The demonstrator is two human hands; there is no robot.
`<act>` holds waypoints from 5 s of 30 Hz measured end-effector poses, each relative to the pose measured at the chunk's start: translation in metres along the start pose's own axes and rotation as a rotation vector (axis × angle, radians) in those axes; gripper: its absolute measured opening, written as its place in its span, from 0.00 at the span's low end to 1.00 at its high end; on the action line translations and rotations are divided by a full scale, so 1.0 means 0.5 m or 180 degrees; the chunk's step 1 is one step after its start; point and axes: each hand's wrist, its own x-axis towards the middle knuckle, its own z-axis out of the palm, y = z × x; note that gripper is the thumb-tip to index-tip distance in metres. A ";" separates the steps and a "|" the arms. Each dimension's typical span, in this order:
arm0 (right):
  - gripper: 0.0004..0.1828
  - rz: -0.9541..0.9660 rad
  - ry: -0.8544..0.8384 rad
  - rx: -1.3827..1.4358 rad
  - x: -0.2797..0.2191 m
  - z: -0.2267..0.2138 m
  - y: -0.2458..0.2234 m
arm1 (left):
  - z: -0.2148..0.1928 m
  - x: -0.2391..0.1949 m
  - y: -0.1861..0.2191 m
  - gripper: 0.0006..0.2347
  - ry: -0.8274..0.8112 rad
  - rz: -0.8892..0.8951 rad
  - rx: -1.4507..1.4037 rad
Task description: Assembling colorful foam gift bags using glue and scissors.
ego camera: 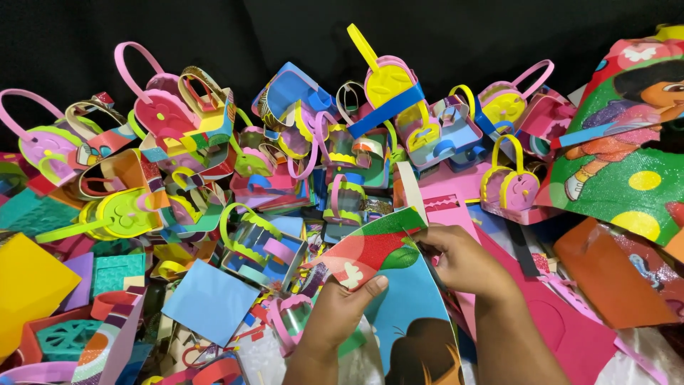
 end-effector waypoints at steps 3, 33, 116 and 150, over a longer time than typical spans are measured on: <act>0.15 -0.0092 -0.0043 0.0034 -0.004 0.003 0.020 | -0.003 -0.001 -0.001 0.14 -0.0013 0.0144 -0.0003; 0.16 0.0128 0.0132 0.0288 0.006 0.014 0.008 | -0.004 -0.013 0.027 0.13 -0.0099 -0.0340 0.0735; 0.20 0.1310 -0.2203 -0.1790 0.017 0.039 0.015 | -0.120 -0.108 0.082 0.17 0.1618 0.1665 0.2575; 0.04 -0.0557 0.2974 -0.2735 -0.017 -0.215 0.277 | -0.087 -0.067 0.097 0.20 -0.0783 0.0503 0.0387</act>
